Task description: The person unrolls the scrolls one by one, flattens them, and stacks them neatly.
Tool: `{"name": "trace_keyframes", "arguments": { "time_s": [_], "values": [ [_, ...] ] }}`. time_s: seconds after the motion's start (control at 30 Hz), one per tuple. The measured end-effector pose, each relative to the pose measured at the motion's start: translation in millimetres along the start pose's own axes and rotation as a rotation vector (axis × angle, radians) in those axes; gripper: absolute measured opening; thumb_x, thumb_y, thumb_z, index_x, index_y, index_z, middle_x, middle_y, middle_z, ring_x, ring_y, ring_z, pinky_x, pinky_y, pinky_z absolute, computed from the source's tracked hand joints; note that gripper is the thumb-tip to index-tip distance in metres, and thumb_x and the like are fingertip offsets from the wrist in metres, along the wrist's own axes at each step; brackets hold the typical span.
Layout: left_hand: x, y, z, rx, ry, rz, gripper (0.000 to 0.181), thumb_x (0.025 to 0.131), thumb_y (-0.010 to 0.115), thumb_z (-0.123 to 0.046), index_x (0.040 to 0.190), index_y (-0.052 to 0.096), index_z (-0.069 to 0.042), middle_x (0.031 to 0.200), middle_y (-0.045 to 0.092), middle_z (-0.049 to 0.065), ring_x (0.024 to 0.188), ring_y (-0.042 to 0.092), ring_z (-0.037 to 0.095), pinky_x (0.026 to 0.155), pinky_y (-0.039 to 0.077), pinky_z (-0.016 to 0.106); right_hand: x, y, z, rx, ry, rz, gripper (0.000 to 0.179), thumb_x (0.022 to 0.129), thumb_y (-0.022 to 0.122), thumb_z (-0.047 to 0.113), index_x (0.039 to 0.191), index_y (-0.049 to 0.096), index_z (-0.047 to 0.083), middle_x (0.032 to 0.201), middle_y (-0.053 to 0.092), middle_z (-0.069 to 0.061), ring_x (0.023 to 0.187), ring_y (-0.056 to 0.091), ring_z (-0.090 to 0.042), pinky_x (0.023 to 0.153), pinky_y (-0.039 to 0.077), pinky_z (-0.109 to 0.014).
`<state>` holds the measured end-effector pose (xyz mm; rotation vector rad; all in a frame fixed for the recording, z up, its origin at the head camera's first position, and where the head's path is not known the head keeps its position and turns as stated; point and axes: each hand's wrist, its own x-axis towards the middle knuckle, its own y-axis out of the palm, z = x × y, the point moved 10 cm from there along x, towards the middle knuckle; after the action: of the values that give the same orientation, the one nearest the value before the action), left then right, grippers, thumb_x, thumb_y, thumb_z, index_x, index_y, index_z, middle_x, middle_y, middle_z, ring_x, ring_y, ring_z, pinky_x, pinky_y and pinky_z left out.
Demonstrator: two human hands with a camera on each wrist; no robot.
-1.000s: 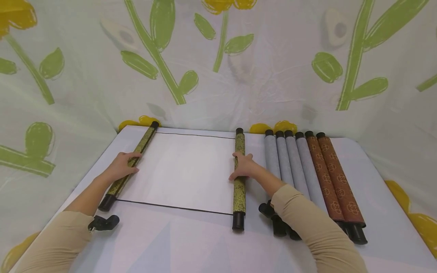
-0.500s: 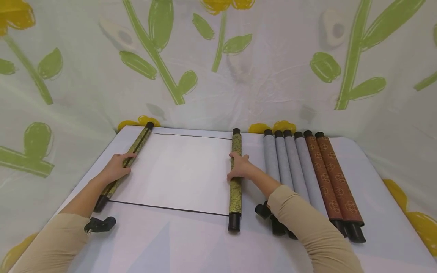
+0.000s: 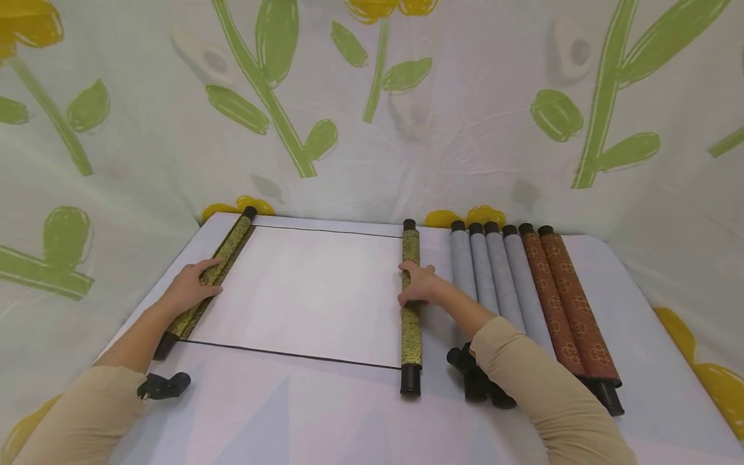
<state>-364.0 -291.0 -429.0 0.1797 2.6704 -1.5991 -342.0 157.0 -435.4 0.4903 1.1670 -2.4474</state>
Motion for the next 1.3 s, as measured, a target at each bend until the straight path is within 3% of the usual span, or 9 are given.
{"name": "trace_keyframes", "arguments": {
  "time_s": [0.2,0.47,0.7,0.87,1.1,1.3],
  "values": [
    [-0.7,0.6,-2.0,0.01,0.041,-0.004,0.055,0.091,0.057,-0.01,0.141,0.037,0.001,0.132,0.033,0.041,0.122,0.03,0.057,0.099,0.028,0.066,-6.6,-0.9,-3.6,0.0,0.005,0.023,0.082,0.077,0.069,0.016,0.147,0.028,0.015,0.14,0.012,-0.038,0.104,0.044,-0.038,0.07,0.052,-0.034],
    [0.2,-6.1,0.8,0.021,0.072,-0.038,0.056,0.088,0.062,-0.01,0.138,0.041,0.002,0.13,0.036,0.041,0.122,0.03,0.057,0.1,0.025,0.067,-7.6,-6.6,-1.4,-0.102,-0.048,-0.06,0.085,0.077,0.077,0.033,0.144,0.031,0.009,0.132,0.026,-0.036,0.101,0.045,-0.036,0.072,0.048,-0.035],
    [0.1,-7.1,2.5,0.037,0.067,-0.03,0.056,0.088,0.061,-0.009,0.14,0.039,0.001,0.13,0.035,0.041,0.122,0.03,0.058,0.099,0.026,0.067,-8.9,-13.4,-7.1,-0.106,-0.04,-0.103,0.083,0.075,0.079,0.026,0.141,0.031,0.009,0.128,0.028,-0.035,0.097,0.047,-0.035,0.071,0.045,-0.036],
    [-2.2,-6.4,3.4,0.048,0.044,-0.013,0.052,0.09,0.055,-0.007,0.139,0.04,0.001,0.129,0.034,0.042,0.118,0.032,0.059,0.092,0.033,0.068,-7.0,-13.6,-12.8,-0.069,-0.008,-0.067,0.08,0.076,0.074,0.016,0.143,0.031,0.009,0.131,0.026,-0.034,0.097,0.047,-0.034,0.068,0.049,-0.034],
    [-4.6,-7.5,0.7,0.059,0.062,-0.011,0.05,0.089,0.056,-0.006,0.137,0.042,0.003,0.126,0.035,0.043,0.117,0.034,0.059,0.091,0.034,0.067,-11.0,-12.2,-14.2,-0.083,0.014,-0.011,0.072,0.081,0.062,0.014,0.145,0.029,0.006,0.136,0.024,-0.034,0.099,0.043,-0.033,0.068,0.05,-0.034],
    [-4.1,-9.8,0.1,0.042,0.078,-0.024,0.049,0.089,0.054,-0.003,0.135,0.043,0.006,0.124,0.036,0.044,0.113,0.036,0.059,0.092,0.034,0.067,-9.6,-12.2,-10.0,-0.121,-0.021,-0.03,0.079,0.078,0.074,0.018,0.143,0.031,0.005,0.134,0.027,-0.034,0.101,0.043,-0.035,0.069,0.05,-0.036]
  ]
}}
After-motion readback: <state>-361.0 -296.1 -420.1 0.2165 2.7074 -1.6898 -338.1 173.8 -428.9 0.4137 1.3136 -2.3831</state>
